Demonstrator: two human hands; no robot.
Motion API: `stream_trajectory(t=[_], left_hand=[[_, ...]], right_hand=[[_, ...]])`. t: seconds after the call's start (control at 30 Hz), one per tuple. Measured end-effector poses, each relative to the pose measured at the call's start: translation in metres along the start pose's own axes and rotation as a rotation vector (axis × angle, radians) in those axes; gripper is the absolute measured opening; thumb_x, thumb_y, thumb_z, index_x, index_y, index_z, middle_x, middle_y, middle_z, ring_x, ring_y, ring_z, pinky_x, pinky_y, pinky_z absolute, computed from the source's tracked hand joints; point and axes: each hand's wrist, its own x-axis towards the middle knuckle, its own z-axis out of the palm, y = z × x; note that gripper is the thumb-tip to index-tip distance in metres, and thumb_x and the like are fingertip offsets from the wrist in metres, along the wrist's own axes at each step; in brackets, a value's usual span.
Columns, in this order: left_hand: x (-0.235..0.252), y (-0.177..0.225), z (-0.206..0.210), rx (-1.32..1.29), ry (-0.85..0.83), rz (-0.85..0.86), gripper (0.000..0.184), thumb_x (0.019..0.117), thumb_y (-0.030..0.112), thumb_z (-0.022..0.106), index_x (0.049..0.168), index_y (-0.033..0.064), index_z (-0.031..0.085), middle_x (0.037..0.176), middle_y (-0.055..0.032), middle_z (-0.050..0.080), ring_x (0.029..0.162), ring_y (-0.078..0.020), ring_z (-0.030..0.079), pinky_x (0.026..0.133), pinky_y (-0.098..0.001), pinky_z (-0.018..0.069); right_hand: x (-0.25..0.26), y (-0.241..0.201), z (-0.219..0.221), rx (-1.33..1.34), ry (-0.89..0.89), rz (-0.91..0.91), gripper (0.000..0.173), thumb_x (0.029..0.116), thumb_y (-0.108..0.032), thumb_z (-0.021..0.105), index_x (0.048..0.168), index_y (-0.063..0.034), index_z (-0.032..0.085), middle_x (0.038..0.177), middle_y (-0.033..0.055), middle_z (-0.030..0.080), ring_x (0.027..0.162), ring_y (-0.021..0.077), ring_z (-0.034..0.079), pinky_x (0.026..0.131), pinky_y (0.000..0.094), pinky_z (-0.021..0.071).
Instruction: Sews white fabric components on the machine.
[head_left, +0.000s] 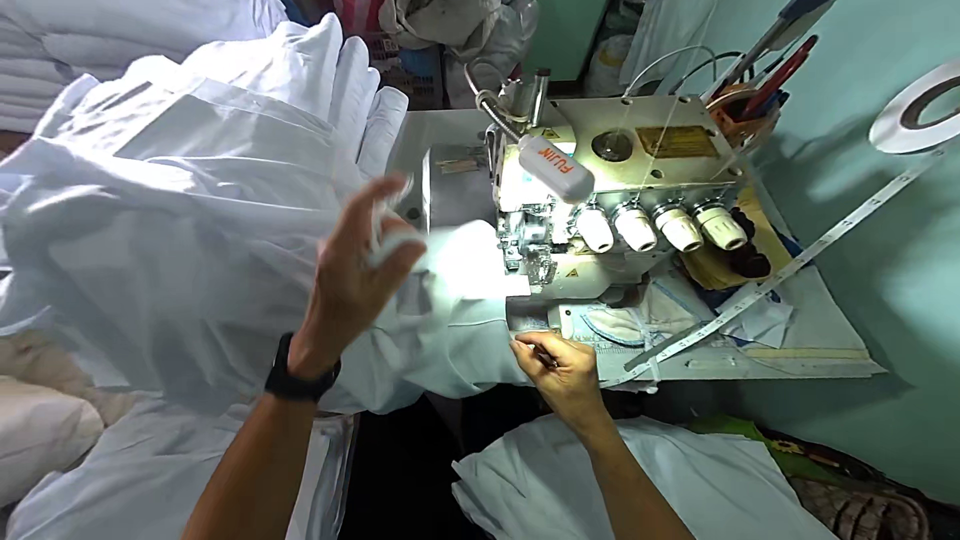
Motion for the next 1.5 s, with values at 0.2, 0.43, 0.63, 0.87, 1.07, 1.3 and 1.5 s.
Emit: stream_trajectory(t=[0.2,0.43,0.63,0.87,1.07,1.3,1.5], left_hand=[[-0.097,0.011,0.001,0.131,-0.032,0.306,0.016,0.1045,0.010,0.056,0.105,0.0037,0.071,0.094,-0.0113,0.068,0.088,-0.0136,0.065,0.082,-0.0199,0.0526],[-0.143,0.036,0.009,0.235,0.121,0.275,0.009,0.1025,0.005,0.059,0.108,0.0018,0.065,0.100,-0.0117,0.064,0.095,-0.0171,0.064,0.088,-0.0214,0.0522],[-0.148,0.052,0.026,0.206,0.130,0.172,0.008,0.1011,0.005,0.061,0.103,0.0003,0.067,0.095,-0.0116,0.064,0.091,-0.0157,0.064,0.087,-0.0199,0.0525],[-0.141,0.077,0.073,0.295,-0.257,-0.082,0.040,0.1007,0.039,0.057,0.120,0.0078,0.072,0.137,-0.0192,0.064,0.127,-0.0378,0.062,0.102,-0.0597,0.0475],[-0.049,0.028,0.085,0.409,-0.118,-0.072,0.046,0.1040,0.033,0.049,0.132,-0.0009,0.063,0.146,-0.0232,0.056,0.140,-0.0404,0.050,0.111,-0.0660,0.0351],[0.056,-0.060,0.075,0.340,0.020,0.065,0.027,0.0950,0.010,0.062,0.119,-0.0016,0.066,0.114,-0.0190,0.070,0.115,-0.0364,0.065,0.112,-0.0623,0.0356],[0.011,-0.003,0.061,0.233,0.096,0.171,0.012,0.0940,0.005,0.062,0.100,-0.0033,0.067,0.115,-0.0191,0.070,0.121,-0.0314,0.062,0.113,-0.0546,0.0365]], right_hand=[[-0.001,-0.033,0.012,-0.130,-0.073,-0.182,0.072,0.1017,-0.063,0.043,0.098,0.0036,0.071,0.068,0.0090,0.066,0.056,0.0133,0.058,0.053,0.0274,0.0467],[-0.003,-0.055,0.031,-0.125,-0.015,-0.470,0.032,0.1046,-0.032,0.059,0.103,-0.0009,0.067,0.083,0.0120,0.065,0.073,0.0189,0.060,0.065,0.0269,0.0441],[0.000,-0.066,0.043,-0.097,-0.019,-0.477,0.025,0.1014,-0.019,0.063,0.092,0.0034,0.071,0.074,0.0124,0.067,0.065,0.0174,0.061,0.060,0.0247,0.0474],[0.003,-0.020,0.000,-0.051,-0.037,0.008,0.046,0.0863,-0.035,0.078,0.105,0.0066,0.071,0.088,0.0129,0.069,0.074,0.0091,0.059,0.065,0.0213,0.0477],[0.015,-0.010,-0.008,0.490,-0.211,0.580,0.024,0.0802,0.001,0.072,0.104,0.0020,0.070,0.084,-0.0019,0.073,0.073,-0.0008,0.067,0.068,0.0165,0.0564],[0.029,-0.010,0.010,0.354,0.346,0.428,0.012,0.0848,0.002,0.068,0.097,0.0034,0.068,0.077,-0.0047,0.065,0.060,-0.0064,0.054,0.056,0.0097,0.0455],[0.009,-0.001,0.010,0.063,0.284,-0.143,0.029,0.0999,-0.023,0.066,0.096,0.0055,0.069,0.092,0.0131,0.068,0.078,0.0010,0.060,0.071,0.0092,0.0480]])
